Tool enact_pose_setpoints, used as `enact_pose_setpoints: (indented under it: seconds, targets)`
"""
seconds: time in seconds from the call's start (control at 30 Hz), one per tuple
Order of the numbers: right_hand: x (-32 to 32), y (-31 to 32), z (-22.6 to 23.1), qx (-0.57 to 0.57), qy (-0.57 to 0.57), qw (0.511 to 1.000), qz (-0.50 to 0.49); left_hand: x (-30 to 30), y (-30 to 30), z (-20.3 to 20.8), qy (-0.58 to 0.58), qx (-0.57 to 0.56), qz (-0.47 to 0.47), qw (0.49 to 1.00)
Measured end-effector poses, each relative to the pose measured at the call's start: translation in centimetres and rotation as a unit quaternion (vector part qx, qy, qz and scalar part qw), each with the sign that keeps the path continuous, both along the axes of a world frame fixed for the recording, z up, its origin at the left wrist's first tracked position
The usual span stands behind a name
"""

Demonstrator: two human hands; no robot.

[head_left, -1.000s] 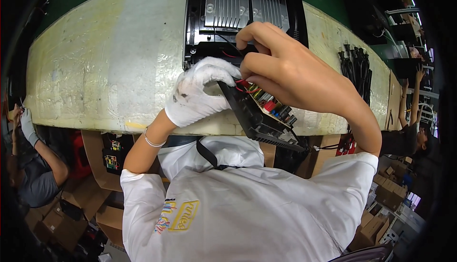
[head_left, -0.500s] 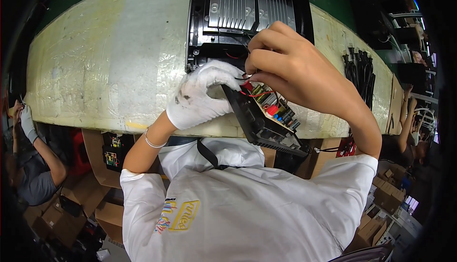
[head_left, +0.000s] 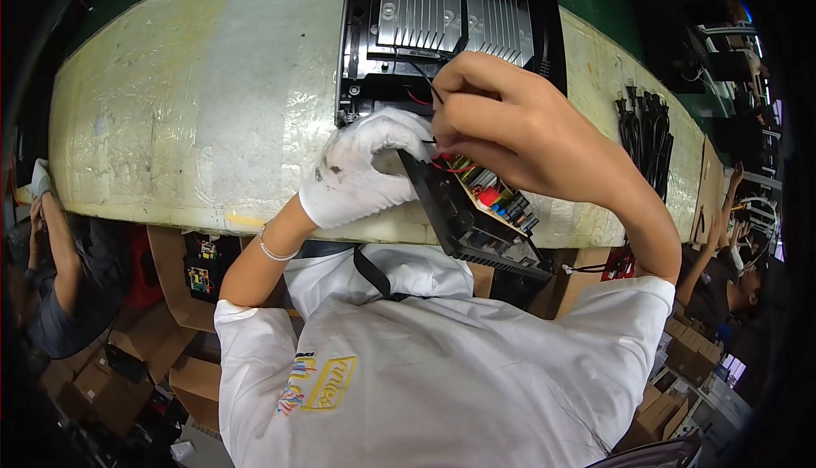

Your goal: Assembling electronic components and routing wires within a plastic housing on a factory production line.

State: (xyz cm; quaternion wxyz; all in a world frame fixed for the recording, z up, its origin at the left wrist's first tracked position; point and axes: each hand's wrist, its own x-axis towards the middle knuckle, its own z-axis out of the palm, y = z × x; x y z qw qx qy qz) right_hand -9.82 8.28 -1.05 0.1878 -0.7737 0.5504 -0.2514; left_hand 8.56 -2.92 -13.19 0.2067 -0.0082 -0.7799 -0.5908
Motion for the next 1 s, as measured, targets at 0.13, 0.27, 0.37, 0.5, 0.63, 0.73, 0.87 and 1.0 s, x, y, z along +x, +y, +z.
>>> enact_pose_setpoints:
  seconds: [0.13,0.27,0.37,0.5,0.63,0.73,0.87,1.0]
  targets:
    - [-0.1,0.1,0.3,0.033,0.023,0.999,0.016,0.1,0.2,-0.4,0.008,0.011,0.008,1.0]
    - [0.2,0.0,0.4,0.036,0.05,0.998,0.003,0.2,0.3,-0.2,0.024,0.053,0.018,0.998]
    - [0.2,0.3,0.3,0.031,0.045,0.998,0.003,0.0,0.5,-0.5,0.02,0.059,0.019,0.998]
    - [0.5,0.5,0.5,0.085,0.003,0.996,-0.004,0.0,-0.1,0.1,0.046,-0.02,0.024,0.998]
    - [0.2,0.5,0.7,0.107,0.007,0.994,0.005,0.4,-0.1,0.4,-0.008,-0.053,0.02,0.998]
    - [0.2,0.2,1.1,0.161,-0.022,0.987,-0.018,0.5,-0.1,0.2,-0.021,-0.042,0.013,0.999]
    - [0.7,0.3,1.2,0.145,-0.005,0.989,-0.008,0.5,-0.3,0.5,-0.03,-0.07,-0.001,0.997]
    - [1.2,0.3,2.1,0.151,0.088,0.984,0.024,0.3,-0.3,0.4,-0.044,-0.066,-0.026,0.997]
